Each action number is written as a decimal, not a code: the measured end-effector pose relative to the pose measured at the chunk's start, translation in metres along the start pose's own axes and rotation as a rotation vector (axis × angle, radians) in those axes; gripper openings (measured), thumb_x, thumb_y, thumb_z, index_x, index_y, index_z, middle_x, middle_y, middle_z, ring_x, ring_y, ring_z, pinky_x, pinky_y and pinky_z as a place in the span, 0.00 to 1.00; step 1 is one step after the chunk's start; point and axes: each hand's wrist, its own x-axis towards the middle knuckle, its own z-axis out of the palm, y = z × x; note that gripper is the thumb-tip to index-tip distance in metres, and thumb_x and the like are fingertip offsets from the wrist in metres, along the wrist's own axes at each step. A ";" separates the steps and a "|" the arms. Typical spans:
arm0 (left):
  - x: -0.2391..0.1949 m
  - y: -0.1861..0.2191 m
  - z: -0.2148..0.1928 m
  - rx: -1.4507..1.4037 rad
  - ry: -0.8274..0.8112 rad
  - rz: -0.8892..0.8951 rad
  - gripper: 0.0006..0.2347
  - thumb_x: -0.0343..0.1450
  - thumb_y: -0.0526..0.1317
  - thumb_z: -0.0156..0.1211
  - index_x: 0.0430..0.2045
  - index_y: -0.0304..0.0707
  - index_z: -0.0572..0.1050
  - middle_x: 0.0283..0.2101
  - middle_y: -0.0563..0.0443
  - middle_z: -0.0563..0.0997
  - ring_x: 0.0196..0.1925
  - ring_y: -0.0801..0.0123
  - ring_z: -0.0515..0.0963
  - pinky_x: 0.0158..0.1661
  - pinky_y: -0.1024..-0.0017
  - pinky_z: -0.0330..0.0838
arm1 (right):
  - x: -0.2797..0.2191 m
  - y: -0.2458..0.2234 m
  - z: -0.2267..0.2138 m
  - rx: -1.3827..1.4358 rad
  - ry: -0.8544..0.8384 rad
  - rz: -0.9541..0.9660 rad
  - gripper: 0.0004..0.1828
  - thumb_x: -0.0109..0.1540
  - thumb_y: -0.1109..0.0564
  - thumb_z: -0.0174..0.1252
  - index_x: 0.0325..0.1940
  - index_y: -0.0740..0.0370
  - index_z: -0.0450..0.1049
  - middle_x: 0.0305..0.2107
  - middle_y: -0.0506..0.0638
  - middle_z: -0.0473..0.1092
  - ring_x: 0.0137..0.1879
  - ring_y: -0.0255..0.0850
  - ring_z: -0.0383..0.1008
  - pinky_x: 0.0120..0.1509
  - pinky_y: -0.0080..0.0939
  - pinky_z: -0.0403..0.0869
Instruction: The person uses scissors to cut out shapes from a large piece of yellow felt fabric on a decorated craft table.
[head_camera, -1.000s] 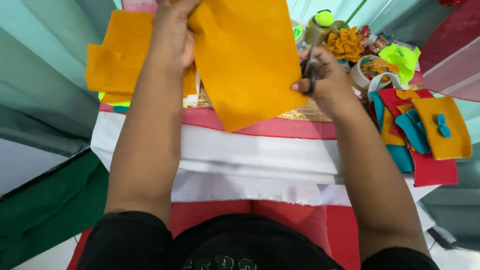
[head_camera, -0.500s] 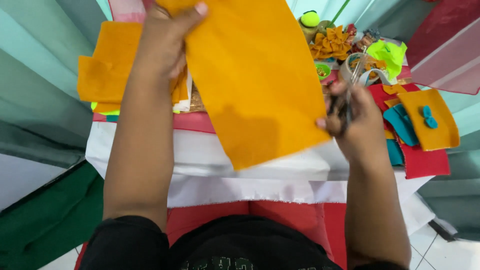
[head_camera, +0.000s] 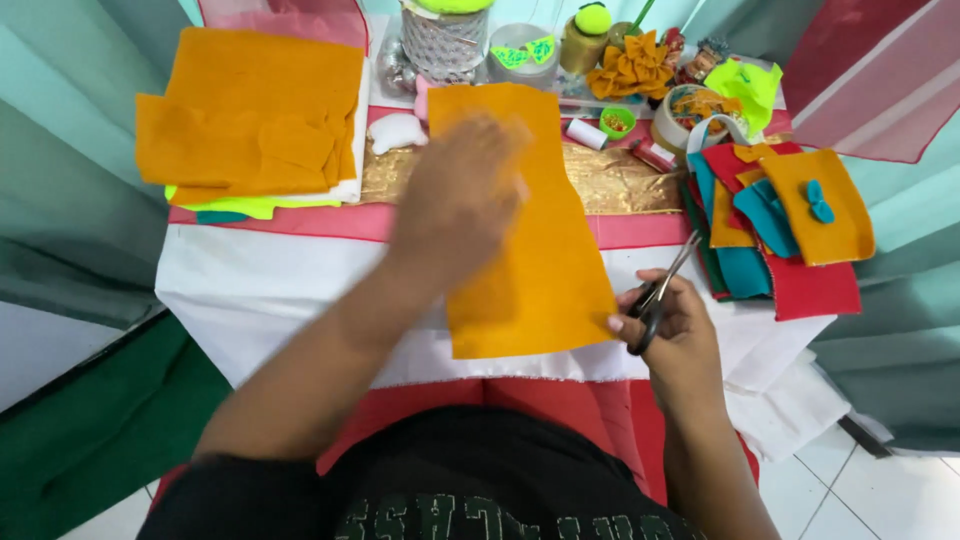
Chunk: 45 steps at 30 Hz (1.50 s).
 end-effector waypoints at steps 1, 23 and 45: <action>-0.015 0.024 0.000 -0.028 -0.038 0.064 0.19 0.69 0.46 0.61 0.53 0.42 0.75 0.55 0.42 0.76 0.60 0.47 0.73 0.52 0.46 0.68 | -0.001 0.010 -0.001 0.011 -0.028 -0.050 0.33 0.48 0.65 0.72 0.57 0.62 0.70 0.37 0.55 0.72 0.43 0.40 0.75 0.43 0.37 0.77; -0.129 0.081 -0.038 -0.487 -0.090 0.370 0.10 0.71 0.37 0.64 0.45 0.44 0.79 0.47 0.40 0.74 0.44 0.48 0.73 0.47 0.49 0.65 | -0.073 0.026 -0.031 0.092 -0.184 0.242 0.25 0.57 0.59 0.62 0.57 0.64 0.68 0.39 0.64 0.75 0.43 0.55 0.82 0.43 0.50 0.83; -0.149 0.116 0.044 -1.528 -0.709 -1.377 0.15 0.73 0.51 0.61 0.36 0.36 0.79 0.29 0.49 0.78 0.32 0.72 0.78 0.30 0.80 0.67 | -0.085 0.055 -0.017 -0.252 -0.549 0.213 0.19 0.60 0.50 0.66 0.52 0.55 0.72 0.39 0.46 0.74 0.48 0.36 0.77 0.54 0.38 0.74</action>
